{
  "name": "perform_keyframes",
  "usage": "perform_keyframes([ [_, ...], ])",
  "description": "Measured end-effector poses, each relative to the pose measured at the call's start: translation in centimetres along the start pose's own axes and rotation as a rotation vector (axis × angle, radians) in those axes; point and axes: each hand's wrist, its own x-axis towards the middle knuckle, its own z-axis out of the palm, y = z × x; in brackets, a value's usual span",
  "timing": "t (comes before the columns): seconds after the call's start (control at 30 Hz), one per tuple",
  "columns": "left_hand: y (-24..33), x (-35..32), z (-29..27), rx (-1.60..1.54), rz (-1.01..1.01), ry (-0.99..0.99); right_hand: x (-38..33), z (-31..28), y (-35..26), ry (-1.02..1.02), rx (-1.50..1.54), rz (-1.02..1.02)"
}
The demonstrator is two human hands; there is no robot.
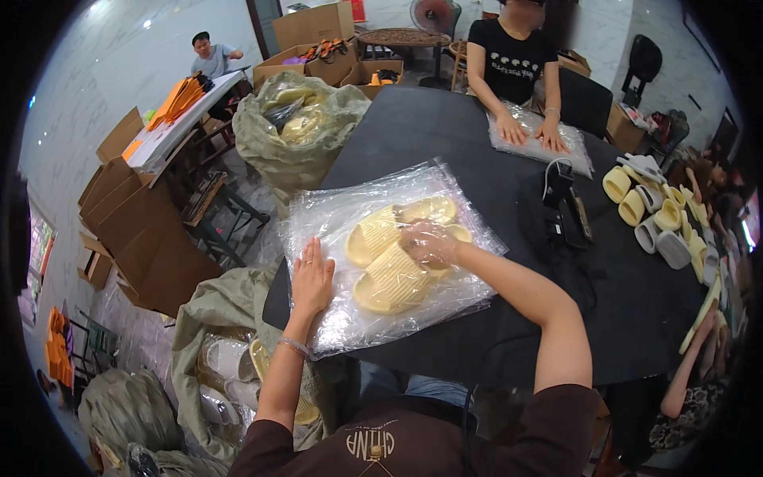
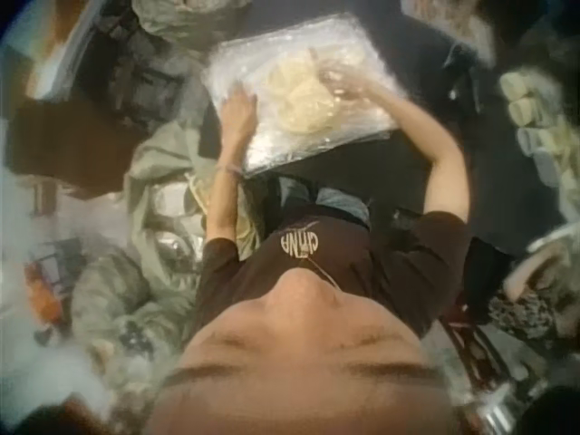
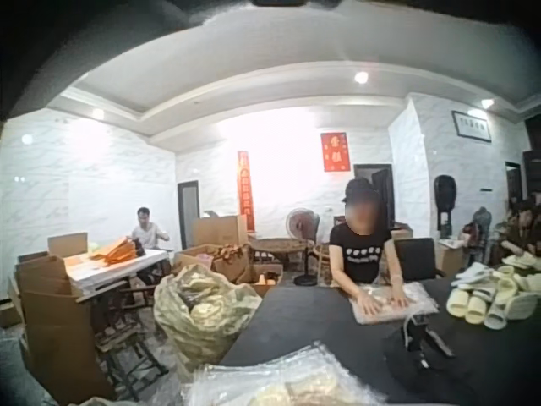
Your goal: The person repeatedly takes pairs of slippers from a large sack, places them on a plastic sheet on the table, and wraps them. The slippers are of various colors including black, white, and yellow. The person handles the items one pair at a time, folding the plastic around them before moving to the next pair.
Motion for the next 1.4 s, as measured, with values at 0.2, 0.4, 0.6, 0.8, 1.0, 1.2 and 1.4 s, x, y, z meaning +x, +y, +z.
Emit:
perform_keyframes([
  [0.2,1.0,0.2,0.1,0.121,0.032,0.006,-9.9,-4.2,5.6,0.187,0.008,0.498],
  [0.4,1.1,0.1,0.3,0.024,0.024,0.049,-9.3,-19.2,-0.8,0.599,0.016,0.867],
  [0.6,-0.9,-0.6,1.5,0.260,0.088,0.155,3.9,-24.3,-13.6,0.811,0.548,0.594],
  [0.8,-1.0,-3.4,0.4,0.383,0.127,-0.057,14.3,-3.5,-17.5,0.420,0.392,0.519],
  [1.0,-0.2,-1.5,-0.8,0.401,0.136,-0.228,10.5,4.9,-12.7,0.301,0.265,0.761],
  [1.2,-0.7,-0.3,1.5,0.212,0.003,0.060,6.6,2.8,-9.4,0.202,0.149,0.936],
  [1.4,-0.5,-0.1,1.2,0.222,0.000,0.035,3.1,0.6,-6.2,0.175,0.045,1.002],
])
